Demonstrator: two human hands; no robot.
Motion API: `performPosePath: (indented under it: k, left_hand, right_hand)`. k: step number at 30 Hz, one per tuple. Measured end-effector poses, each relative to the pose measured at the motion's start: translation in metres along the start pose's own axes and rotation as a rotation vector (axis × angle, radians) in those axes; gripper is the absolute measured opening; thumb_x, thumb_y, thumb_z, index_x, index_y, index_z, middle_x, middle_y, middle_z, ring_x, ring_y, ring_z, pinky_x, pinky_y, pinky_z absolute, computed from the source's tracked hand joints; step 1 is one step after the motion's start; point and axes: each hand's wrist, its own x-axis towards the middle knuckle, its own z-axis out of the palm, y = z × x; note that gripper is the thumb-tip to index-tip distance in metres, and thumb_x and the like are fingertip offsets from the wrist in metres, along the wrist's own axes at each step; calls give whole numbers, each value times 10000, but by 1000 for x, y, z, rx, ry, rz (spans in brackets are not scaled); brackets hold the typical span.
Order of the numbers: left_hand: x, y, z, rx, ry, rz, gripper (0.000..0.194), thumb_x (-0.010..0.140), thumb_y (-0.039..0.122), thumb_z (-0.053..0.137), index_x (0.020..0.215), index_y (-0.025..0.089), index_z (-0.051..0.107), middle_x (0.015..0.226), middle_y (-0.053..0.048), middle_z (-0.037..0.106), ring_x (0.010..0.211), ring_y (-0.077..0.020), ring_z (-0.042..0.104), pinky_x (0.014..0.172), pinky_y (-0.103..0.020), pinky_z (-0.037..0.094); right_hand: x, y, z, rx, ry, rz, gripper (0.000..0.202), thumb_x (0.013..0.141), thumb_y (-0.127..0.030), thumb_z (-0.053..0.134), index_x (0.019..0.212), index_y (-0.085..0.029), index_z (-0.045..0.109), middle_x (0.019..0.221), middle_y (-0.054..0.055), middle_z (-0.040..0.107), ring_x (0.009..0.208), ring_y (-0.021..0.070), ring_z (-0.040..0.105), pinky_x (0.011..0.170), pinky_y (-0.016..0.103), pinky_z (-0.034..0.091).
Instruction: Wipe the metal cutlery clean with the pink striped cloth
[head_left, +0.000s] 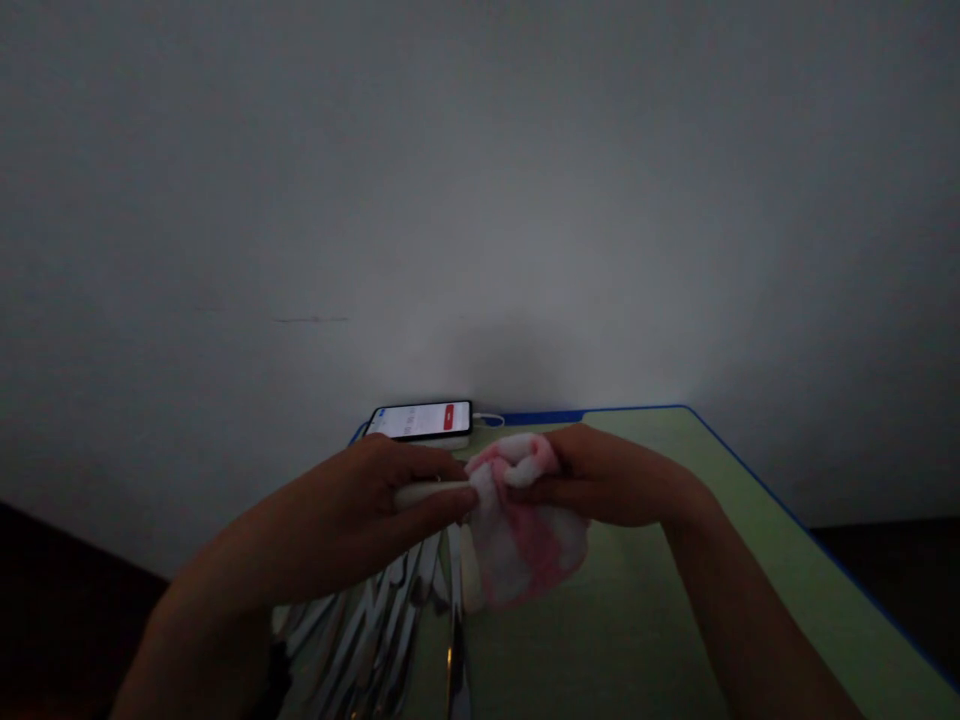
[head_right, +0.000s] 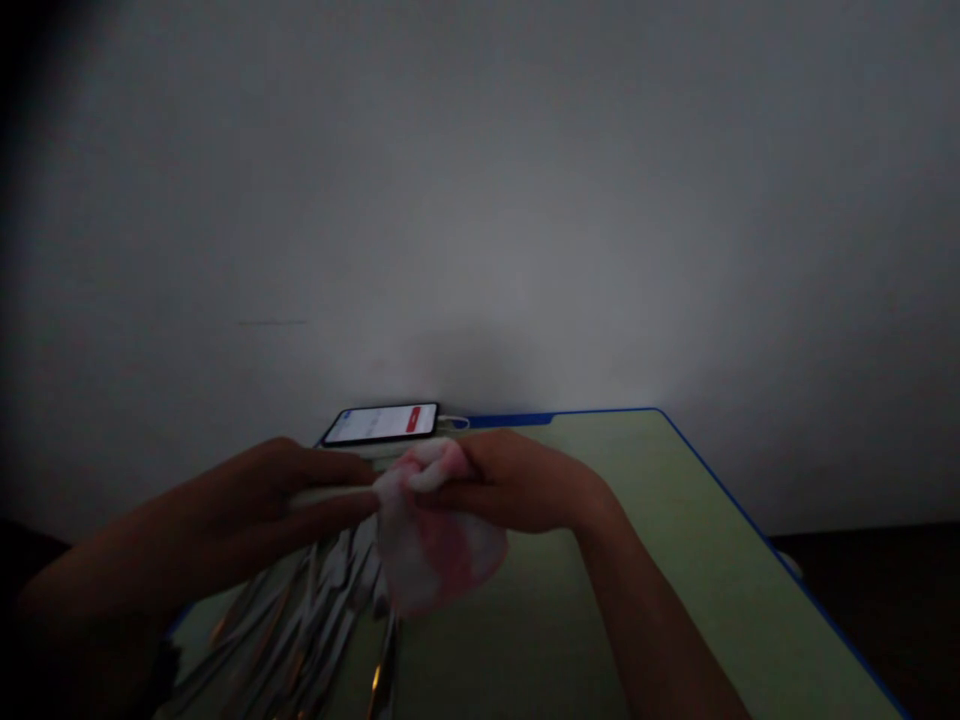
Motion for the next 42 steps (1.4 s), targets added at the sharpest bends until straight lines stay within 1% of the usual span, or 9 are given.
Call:
performPosePath:
  k: [8,16,18,23,25,27,31,34,42]
  left_hand:
    - [14,1,6,54,178,-50,276,858,343,424,803,180,639,616,44,585,538,-79,500,516,-158,374]
    - [19,14,13,143,354,-95,344,851,367,390,806,155,658,639,8,632,572,-115,544,559,-188,411]
    - [16,12,10,138,328,-84,336,858,364,393,819,158,656,644,12,628,575,-112,541,551,-184,403]
    - [8,7,5,154,83,-14,297,867,342,406,823,193,659,566,44,563,498,-82,477,512,-170,359]
    - [7,8,6,214,12,0,318,874,341,388,812,192,662,549,37,553,479,-82,465,501,-176,343]
    - [10,8,9,288,16,-10,344,881,360,365,842,190,662,582,16,581,486,-90,481,497,-186,335]
    - [16,4,14,378,107,-46,357,887,405,345,1002,221,627,706,-21,643,562,-122,546,538,-210,350]
    - [18,-1,14,388,112,-61,375,888,428,338,998,216,627,753,-39,651,624,-141,574,581,-223,369]
    - [5,-12,2,282,76,-65,327,887,391,371,1025,243,627,750,-4,671,563,-105,568,527,-193,367]
  right_hand:
    - [2,8,0,-191,483,22,187,831,-268,482,830,-149,625,766,-2,645,700,127,555,608,213,394]
    - [22,22,11,58,921,-51,220,814,-348,511,870,-155,601,798,14,628,731,127,557,634,215,421]
    - [22,26,10,112,870,-43,233,803,-367,522,857,-154,600,792,10,625,723,126,551,632,217,427]
    - [4,19,0,169,160,50,251,788,-284,543,1005,-174,602,917,11,645,836,147,566,711,250,444]
    - [0,15,-2,119,25,26,298,794,-209,520,1088,-190,568,988,17,633,899,149,556,758,256,436]
    - [0,13,-2,43,38,-9,317,801,-167,495,1111,-195,554,1026,24,620,920,146,547,793,259,421]
    - [4,20,-3,-98,250,22,231,798,-187,496,1001,-159,604,936,32,637,840,149,554,742,256,420]
    - [5,24,-6,-111,357,47,220,811,-212,477,977,-146,605,883,28,637,787,143,545,684,244,419]
    - [-4,29,-15,-179,277,108,236,838,-259,441,955,-155,618,899,29,650,770,149,546,683,261,423]
